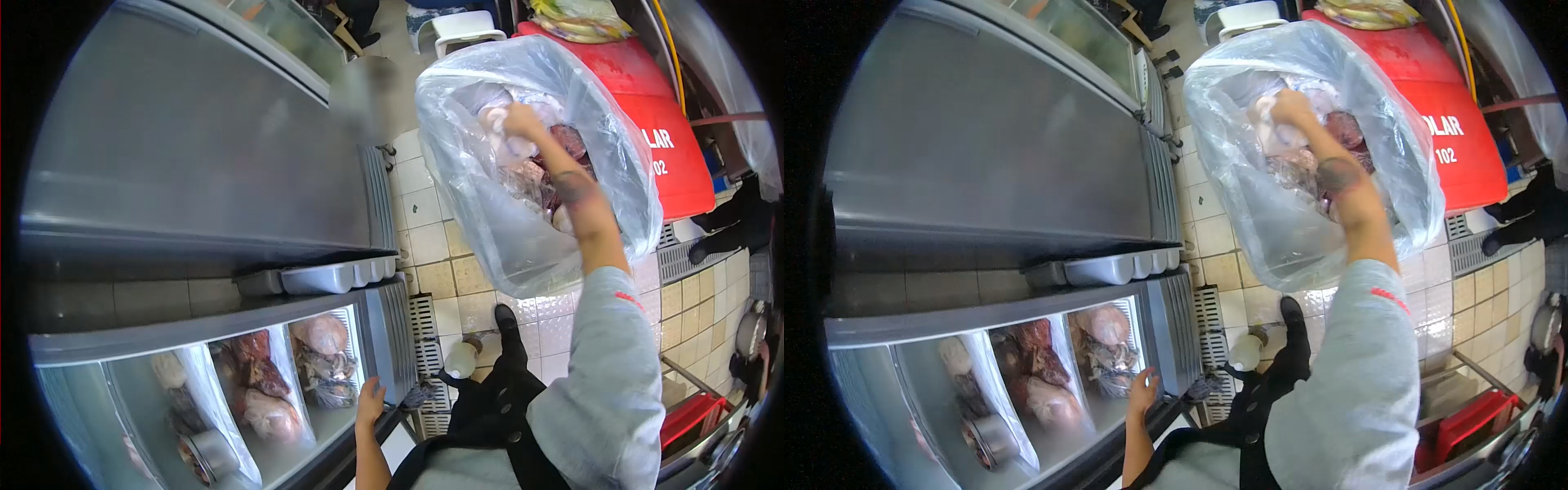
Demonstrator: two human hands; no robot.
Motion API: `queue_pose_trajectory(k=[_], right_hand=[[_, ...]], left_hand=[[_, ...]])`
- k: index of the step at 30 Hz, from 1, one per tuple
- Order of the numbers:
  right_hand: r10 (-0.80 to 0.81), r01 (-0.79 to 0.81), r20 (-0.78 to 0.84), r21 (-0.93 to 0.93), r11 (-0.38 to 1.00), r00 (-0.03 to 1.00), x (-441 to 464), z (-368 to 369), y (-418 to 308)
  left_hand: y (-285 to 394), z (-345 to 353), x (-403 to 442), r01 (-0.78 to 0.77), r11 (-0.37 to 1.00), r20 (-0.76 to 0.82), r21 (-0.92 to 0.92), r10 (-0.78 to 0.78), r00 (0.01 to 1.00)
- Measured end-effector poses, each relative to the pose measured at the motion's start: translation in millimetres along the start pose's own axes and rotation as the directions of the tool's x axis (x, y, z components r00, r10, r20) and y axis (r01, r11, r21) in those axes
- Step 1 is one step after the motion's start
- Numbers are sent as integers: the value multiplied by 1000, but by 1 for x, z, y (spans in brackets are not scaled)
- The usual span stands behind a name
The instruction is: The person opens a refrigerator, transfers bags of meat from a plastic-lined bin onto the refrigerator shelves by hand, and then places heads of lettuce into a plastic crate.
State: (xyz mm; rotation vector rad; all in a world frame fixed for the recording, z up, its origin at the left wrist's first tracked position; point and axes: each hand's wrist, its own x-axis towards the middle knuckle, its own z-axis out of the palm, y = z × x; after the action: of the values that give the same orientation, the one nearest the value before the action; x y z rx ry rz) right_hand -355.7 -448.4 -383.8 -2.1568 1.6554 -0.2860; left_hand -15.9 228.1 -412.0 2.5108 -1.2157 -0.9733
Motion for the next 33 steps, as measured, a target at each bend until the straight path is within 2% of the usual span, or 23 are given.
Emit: queue_pose_trajectory(k=[1, 2, 3, 5, 6, 7, 8, 9, 10, 11, 13, 15, 16, 19, 20, 23, 26, 27, 28, 30, 31, 32, 33], right_hand=[[-24, 26, 47, -56, 998, 999, -20, -34, -7], [-30, 32, -17, 87, 996, 999, -32, -45, 5], [-28, 44, -75, 225, 973, 997, -51, -62, 4], [-9, 5, 10, 372, 928, 1000, -109, -107, -17], [-38, 49, -38, 357, 933, 999, -142, -128, -34], [-72, 95, -81, 342, 935, 994, -174, -143, -52], [-123, 162, -117, 429, 889, 985, -205, -150, -71], [-169, 222, -149, 515, 828, 974, -235, -152, -90], [-195, 271, -193, 549, 790, 961, -265, -151, -116], [-221, 318, -232, 587, 745, 947, -292, -141, -138], [-271, 330, -189, 580, 745, 944, -335, -103, -161], [-169, 128, -15, 721, 681, 986, -378, -41, -188], [-273, 204, -21, 722, 661, 962, -394, -1, -196], [-506, 373, -3, 680, 632, 862, -433, 100, -231], [-506, 332, 63, 684, 650, 860, -447, 133, -239], [-509, 233, 260, 662, 712, 820, -484, 226, -257], [-525, 156, 361, 693, 704, 771, -506, 301, -270], [-536, 142, 365, 713, 687, 761, -508, 322, -274], [-563, 143, 347, 746, 650, 750, -508, 338, -277], [-604, 88, 385, 791, 605, 698, -505, 356, -273], [-628, 67, 394, 811, 581, 671, -502, 365, -268], [-603, -45, 449, 824, 565, 660, -504, 375, -259], [-562, -147, 529, 798, 584, 636, -503, 383, -247]], left_hand=[[-7, 11, 5, 78, 970, 37, -232, -71, 997], [-7, 22, 10, 156, 880, 88, -450, -130, 988], [26, 16, 12, 189, 818, 161, -543, -120, 980], [100, 5, 15, 262, 662, 292, -702, -68, 954], [132, 3, 18, 300, 572, 345, -764, -31, 938], [153, 8, 23, 297, 435, 385, -850, 129, 914], [173, 13, 30, 303, 283, 382, -910, 287, 878], [198, 16, 34, 335, 106, 345, -936, 456, 820], [220, 18, 35, 359, -11, 282, -933, 596, 752], [240, 22, 34, 383, -54, 266, -922, 630, 729], [265, 22, 28, 450, -309, 72, -838, 755, 652], [256, 18, 22, 490, -556, -38, -671, 686, 726], [238, 19, 22, 497, -659, -83, -564, 644, 760], [131, 49, 37, 346, -675, 88, -652, 386, 918], [95, 73, 40, 261, -672, 159, -693, 211, 965], [8, 104, 28, 139, -753, 169, -644, 37, 985], [-71, 127, 38, 56, -644, 79, -763, -6, 997], [-91, 129, 45, -64, -486, 75, -871, -260, 963], [-108, 126, 51, -139, -282, 19, -949, -491, 871], [-138, 101, 62, -247, -163, -130, -955, -520, 844], [-169, 87, 70, -315, -319, -177, -894, -395, 902], [-205, 70, 81, -349, -475, -248, -808, -264, 932], [-234, 49, 93, -406, -365, -310, -838, -294, 904]])
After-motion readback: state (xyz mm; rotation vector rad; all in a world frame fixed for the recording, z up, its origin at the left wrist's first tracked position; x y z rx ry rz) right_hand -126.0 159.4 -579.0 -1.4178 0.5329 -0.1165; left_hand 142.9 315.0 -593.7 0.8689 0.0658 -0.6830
